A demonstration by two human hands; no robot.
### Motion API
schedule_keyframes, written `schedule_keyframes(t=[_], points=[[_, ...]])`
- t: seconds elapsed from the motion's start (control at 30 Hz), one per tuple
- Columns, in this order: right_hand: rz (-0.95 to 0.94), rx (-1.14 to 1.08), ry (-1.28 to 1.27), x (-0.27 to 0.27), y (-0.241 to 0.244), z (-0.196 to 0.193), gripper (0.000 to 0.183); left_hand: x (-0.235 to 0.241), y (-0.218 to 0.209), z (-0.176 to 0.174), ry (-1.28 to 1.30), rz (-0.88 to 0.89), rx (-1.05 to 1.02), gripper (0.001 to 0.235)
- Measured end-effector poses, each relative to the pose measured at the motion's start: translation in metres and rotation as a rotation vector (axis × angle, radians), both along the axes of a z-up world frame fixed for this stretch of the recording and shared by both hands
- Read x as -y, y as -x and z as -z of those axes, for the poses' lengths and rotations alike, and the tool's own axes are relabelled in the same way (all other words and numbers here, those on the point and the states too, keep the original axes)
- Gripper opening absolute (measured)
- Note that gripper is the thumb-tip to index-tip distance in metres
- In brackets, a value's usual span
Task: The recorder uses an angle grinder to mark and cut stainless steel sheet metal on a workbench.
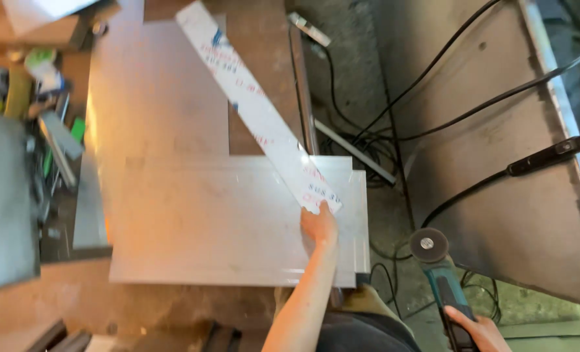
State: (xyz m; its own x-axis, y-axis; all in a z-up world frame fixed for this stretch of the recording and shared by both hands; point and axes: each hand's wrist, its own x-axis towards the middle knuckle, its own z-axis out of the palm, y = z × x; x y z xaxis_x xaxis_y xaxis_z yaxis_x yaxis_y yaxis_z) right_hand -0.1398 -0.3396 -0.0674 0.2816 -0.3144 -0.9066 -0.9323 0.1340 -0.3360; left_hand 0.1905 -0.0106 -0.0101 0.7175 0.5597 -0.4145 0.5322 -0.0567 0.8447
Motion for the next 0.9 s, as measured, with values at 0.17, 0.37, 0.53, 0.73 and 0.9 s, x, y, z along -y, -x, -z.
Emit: schedule_keyframes(t=[0.17,0.37,0.53,0.73,0.9], points=[[0.2,-0.003,0.057,-0.008,0.038,0.081,0.055,-0.017,-0.043,-0.01,0.188,0.095,-0.004,0.069],[0.389,0.148,0.003,-0.037,0.075,0.105,0.043,-0.037,-0.084,-0.018,-0.038,0.133,-0.108,0.077],[0.282,0.089,0.131,-0.078,0.042,0.039,0.05,-0.021,-0.128,-0.019,0.275,0.043,-0.103,0.08],[0.26,0.059,0.044,-0.083,0.025,0.017,0.05,-0.05,-0.157,-0.009,-0.439,0.324,-0.142,0.09],[0.132,0.107,0.049,-0.083,0.012,0.022,0.053,-0.054,-0.205,-0.018,-0.412,0.248,-0.229,0.085]])
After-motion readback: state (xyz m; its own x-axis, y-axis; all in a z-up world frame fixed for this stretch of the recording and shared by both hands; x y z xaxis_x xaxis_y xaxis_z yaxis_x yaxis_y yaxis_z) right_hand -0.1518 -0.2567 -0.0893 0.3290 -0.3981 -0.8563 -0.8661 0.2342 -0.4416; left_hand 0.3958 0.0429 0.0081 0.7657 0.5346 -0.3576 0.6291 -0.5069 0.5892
